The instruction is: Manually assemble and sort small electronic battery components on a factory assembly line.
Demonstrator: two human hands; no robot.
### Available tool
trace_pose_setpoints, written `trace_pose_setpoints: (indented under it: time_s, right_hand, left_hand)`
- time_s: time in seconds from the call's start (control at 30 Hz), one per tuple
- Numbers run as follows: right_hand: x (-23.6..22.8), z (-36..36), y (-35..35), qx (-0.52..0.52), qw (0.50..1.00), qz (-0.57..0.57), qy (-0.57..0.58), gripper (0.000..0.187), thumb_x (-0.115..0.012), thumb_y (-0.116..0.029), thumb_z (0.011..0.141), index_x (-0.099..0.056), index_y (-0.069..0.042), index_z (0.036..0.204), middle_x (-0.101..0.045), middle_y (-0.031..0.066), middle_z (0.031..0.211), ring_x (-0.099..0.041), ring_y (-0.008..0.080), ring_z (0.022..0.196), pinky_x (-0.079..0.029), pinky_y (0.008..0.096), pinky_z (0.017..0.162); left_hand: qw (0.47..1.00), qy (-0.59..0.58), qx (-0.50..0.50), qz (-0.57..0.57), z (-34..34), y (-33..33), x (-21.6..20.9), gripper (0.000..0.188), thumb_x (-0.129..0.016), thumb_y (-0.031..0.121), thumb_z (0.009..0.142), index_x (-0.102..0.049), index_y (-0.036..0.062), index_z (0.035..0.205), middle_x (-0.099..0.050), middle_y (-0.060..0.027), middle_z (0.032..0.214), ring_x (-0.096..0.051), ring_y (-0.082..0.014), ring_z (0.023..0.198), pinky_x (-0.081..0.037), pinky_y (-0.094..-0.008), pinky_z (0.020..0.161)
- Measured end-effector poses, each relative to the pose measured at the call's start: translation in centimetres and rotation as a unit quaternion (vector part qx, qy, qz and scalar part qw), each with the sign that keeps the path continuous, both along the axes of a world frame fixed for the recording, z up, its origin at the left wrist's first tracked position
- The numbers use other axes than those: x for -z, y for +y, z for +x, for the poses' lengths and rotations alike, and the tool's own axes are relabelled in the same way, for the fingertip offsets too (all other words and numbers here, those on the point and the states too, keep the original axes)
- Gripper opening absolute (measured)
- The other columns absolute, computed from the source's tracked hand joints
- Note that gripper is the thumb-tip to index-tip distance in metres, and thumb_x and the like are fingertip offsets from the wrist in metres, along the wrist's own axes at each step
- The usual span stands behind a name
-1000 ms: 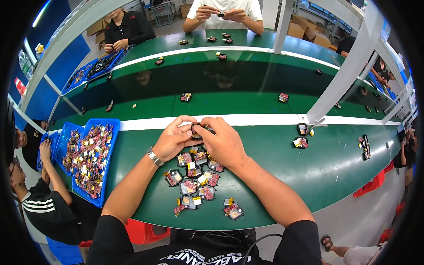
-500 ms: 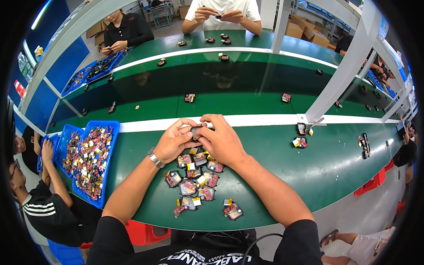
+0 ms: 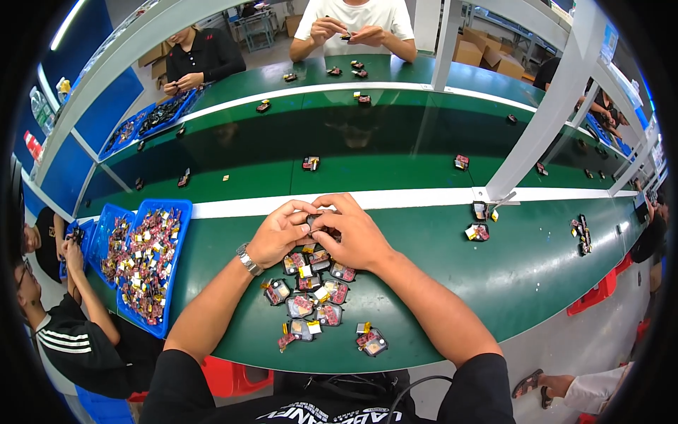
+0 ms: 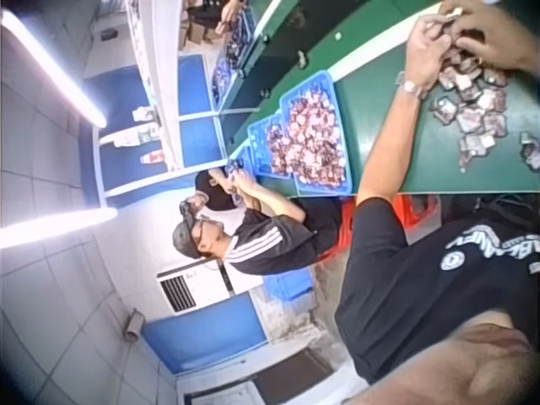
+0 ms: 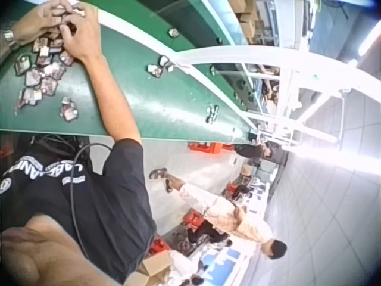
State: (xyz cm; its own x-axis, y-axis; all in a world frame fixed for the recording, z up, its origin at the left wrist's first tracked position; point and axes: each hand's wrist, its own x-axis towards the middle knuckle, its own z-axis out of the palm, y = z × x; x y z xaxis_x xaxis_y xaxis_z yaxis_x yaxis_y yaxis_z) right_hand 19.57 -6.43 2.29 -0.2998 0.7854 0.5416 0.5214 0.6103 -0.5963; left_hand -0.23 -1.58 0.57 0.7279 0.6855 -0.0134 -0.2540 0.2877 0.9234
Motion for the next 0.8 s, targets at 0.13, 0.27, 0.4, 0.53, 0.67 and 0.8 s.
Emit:
trace_pose_setpoints:
  time_s: [0.13, 0.27, 0.4, 0.53, 0.67, 0.8]
  right_hand:
    - [0.2, -0.1, -0.1, 0.008, 1.000, -0.007, 0.011, 0.007, -0.067, -0.008, 0.078, -0.066, -0.005, 0.084, -0.057, 0.0098, 0.114, -0.054, 0.0274, 0.106, -0.052, 0.0364, 0.083]
    - [0.4, -0.8, -0.3, 0.047, 0.998, 0.010, 0.034, 0.006, -0.068, -0.006, 0.078, -0.067, -0.005, 0.083, -0.058, 0.0090, 0.111, -0.055, 0.0267, 0.104, -0.052, 0.0352, 0.083]
    - [0.1, -1.0, -0.5, 0.056, 0.998, 0.032, 0.028, 0.006, -0.068, -0.005, 0.078, -0.067, -0.005, 0.083, -0.059, 0.0090, 0.109, -0.055, 0.0261, 0.101, -0.052, 0.0345, 0.082]
    - [0.0, -0.9, -0.5, 0.044, 0.998, 0.030, 0.023, 0.009, -0.069, -0.006, 0.077, -0.068, -0.004, 0.086, -0.059, 0.0087, 0.109, -0.056, 0.0257, 0.100, -0.052, 0.0345, 0.083]
    - [0.0, -1.0, -0.5, 0.046, 0.998, 0.019, 0.032, 0.010, -0.069, -0.006, 0.078, -0.069, -0.004, 0.087, -0.059, 0.0087, 0.110, -0.056, 0.0256, 0.100, -0.051, 0.0345, 0.085]
    - [0.5, -1.3, -0.6, 0.059, 0.997, 0.014, 0.046, 0.010, -0.069, -0.005, 0.078, -0.069, -0.004, 0.087, -0.059, 0.0089, 0.110, -0.056, 0.0259, 0.102, -0.051, 0.0348, 0.085]
  left_hand:
    - [1.000, 0.013, -0.009, -0.002, 0.2, -0.2, -0.1, 0.030, -0.049, 0.001, 0.095, -0.044, 0.0059, 0.123, -0.053, -0.0140, 0.131, -0.056, -0.0210, 0.117, -0.051, -0.0372, 0.097]
    - [1.000, -0.005, -0.007, -0.002, -0.1, 0.0, 0.0, 0.029, -0.050, 0.003, 0.096, -0.045, 0.0061, 0.124, -0.053, -0.0137, 0.131, -0.055, -0.0208, 0.119, -0.050, -0.0375, 0.098]
    - [0.999, -0.025, -0.003, -0.020, -0.1, 0.0, 0.1, 0.028, -0.051, 0.006, 0.096, -0.046, 0.0072, 0.123, -0.053, -0.0115, 0.132, -0.055, -0.0187, 0.119, -0.050, -0.0343, 0.096]
    - [0.999, -0.028, -0.001, -0.026, -0.2, 0.0, 0.2, 0.026, -0.051, 0.006, 0.096, -0.048, 0.0080, 0.123, -0.053, -0.0096, 0.131, -0.055, -0.0166, 0.118, -0.051, -0.0308, 0.094]
    - [0.999, -0.026, -0.004, -0.025, -0.1, 0.1, 0.3, 0.026, -0.051, 0.007, 0.097, -0.048, 0.0083, 0.123, -0.054, -0.0093, 0.130, -0.056, -0.0163, 0.117, -0.051, -0.0302, 0.093]
    - [1.000, -0.023, -0.009, -0.018, -0.1, 0.0, 0.4, 0.026, -0.052, 0.008, 0.097, -0.047, 0.0077, 0.122, -0.054, -0.0119, 0.130, -0.055, -0.0188, 0.118, -0.050, -0.0343, 0.097]
